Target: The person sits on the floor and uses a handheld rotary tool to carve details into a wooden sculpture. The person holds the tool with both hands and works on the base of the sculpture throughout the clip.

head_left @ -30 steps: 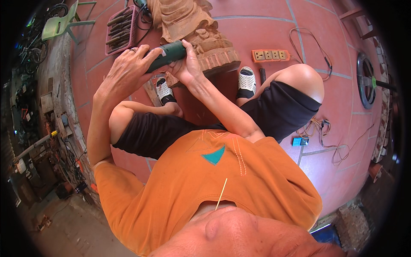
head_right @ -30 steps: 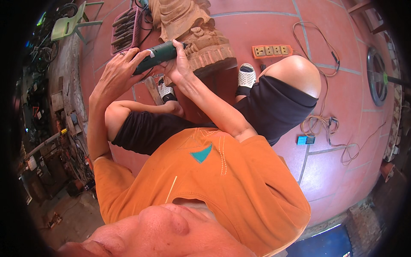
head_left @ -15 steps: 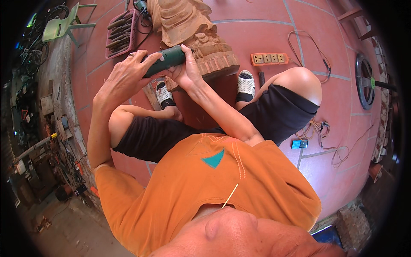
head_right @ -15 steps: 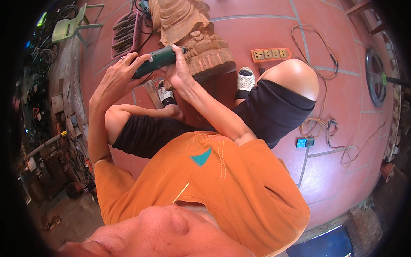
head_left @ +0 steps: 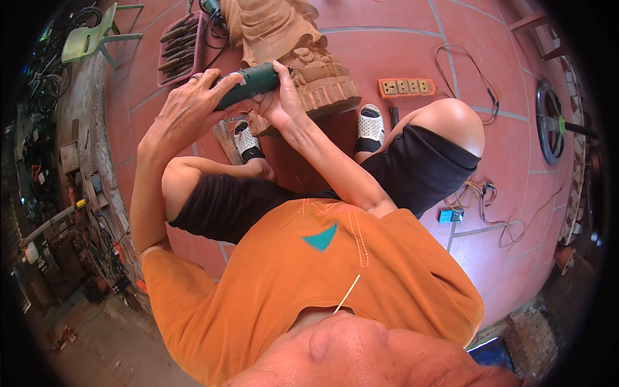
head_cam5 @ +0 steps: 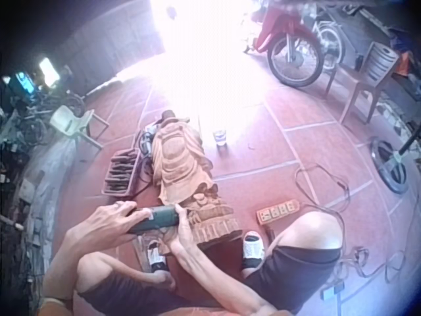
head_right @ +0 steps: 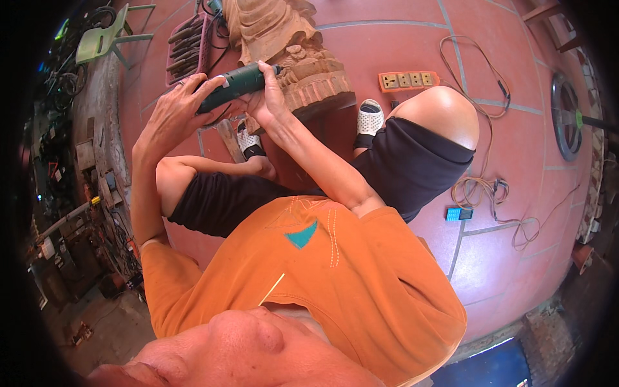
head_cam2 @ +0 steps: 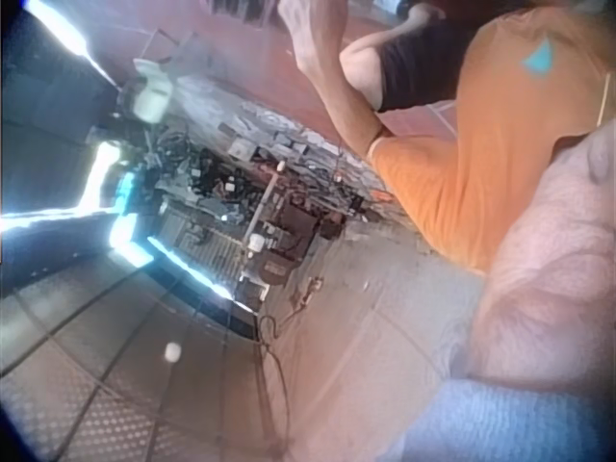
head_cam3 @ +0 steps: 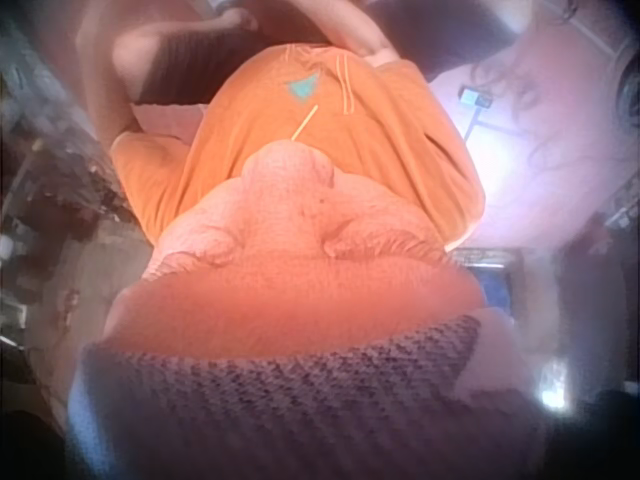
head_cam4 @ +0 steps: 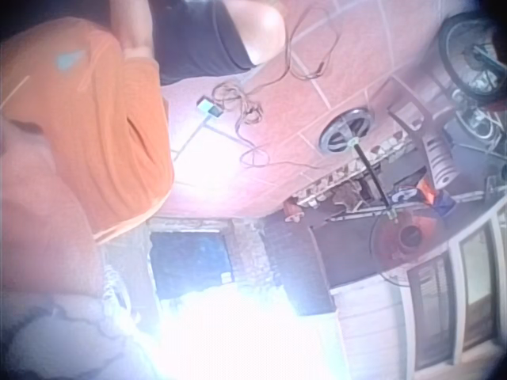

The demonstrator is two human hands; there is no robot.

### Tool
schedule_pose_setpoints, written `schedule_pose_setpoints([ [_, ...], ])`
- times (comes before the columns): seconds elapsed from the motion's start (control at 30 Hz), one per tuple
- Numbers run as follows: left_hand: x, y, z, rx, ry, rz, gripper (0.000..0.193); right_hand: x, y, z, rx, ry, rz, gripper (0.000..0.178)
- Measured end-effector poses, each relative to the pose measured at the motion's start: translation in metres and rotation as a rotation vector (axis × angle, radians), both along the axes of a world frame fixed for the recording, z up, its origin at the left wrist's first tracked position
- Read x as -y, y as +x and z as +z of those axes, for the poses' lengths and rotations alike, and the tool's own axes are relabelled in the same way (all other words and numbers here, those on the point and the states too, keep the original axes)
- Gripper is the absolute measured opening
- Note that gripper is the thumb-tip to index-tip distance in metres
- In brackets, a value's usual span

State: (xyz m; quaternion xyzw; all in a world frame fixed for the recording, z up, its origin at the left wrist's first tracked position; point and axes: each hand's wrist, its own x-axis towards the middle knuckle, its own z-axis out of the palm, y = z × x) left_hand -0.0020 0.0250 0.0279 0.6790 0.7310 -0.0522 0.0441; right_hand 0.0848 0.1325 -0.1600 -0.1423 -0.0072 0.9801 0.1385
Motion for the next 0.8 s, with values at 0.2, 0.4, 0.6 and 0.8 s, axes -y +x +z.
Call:
schedule_pose_setpoints([
  [0.2,-0.0053,0.0004,-0.0006,0.01,0.009,-0.012,0.051,-0.0045,-0.001,-0.002,0.001,-0.023,-0.01,0.044],
  [0.4,-0.0067,-0.0023,-0.0014,0.026,-0.02,0.002,0.053,-0.0038,-0.0026,-0.0038,0.035,-0.041,-0.02,0.044],
  [0.6,-0.0068,-0.0032,-0.0011,0.037,-0.037,0.013,0.054,-0.0035,-0.0027,-0.0041,0.037,-0.034,-0.032,0.044],
  [0.8,-0.0065,-0.0043,-0.0029,0.035,-0.024,0.003,0.054,-0.0041,-0.0038,-0.0046,0.038,-0.038,-0.032,0.043],
])
